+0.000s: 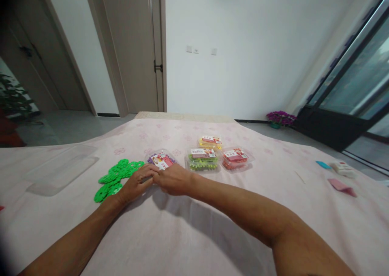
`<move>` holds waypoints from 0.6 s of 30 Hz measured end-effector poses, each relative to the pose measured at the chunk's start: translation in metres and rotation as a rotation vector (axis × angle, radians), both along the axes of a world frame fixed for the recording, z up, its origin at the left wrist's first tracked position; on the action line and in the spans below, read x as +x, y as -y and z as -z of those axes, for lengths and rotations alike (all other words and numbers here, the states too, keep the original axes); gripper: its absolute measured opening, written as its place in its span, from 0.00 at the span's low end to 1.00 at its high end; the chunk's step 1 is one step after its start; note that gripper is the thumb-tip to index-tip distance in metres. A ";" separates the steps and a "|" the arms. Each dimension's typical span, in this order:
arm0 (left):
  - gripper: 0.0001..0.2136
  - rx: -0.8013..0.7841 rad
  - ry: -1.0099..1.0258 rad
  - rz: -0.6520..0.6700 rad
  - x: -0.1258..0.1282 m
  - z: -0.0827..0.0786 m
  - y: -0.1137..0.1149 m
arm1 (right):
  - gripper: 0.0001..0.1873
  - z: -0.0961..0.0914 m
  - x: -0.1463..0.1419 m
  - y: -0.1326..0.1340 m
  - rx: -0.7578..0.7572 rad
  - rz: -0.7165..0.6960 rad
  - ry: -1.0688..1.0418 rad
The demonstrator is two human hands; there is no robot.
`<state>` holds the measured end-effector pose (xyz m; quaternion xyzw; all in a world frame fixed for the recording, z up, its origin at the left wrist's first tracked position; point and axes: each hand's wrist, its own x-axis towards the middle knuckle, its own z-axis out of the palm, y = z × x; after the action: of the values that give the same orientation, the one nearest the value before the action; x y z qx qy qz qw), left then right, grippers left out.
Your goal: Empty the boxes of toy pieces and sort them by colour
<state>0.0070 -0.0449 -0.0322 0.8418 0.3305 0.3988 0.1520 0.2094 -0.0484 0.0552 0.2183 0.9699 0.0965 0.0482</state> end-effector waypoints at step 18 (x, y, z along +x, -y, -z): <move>0.02 0.197 -0.058 -0.171 0.005 0.020 -0.028 | 0.10 0.027 -0.013 -0.004 0.379 0.003 0.054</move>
<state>0.0122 -0.0173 -0.0522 0.8326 0.3645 0.4164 0.0243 0.1967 -0.0440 0.0285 0.2220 0.9324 0.2832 0.0326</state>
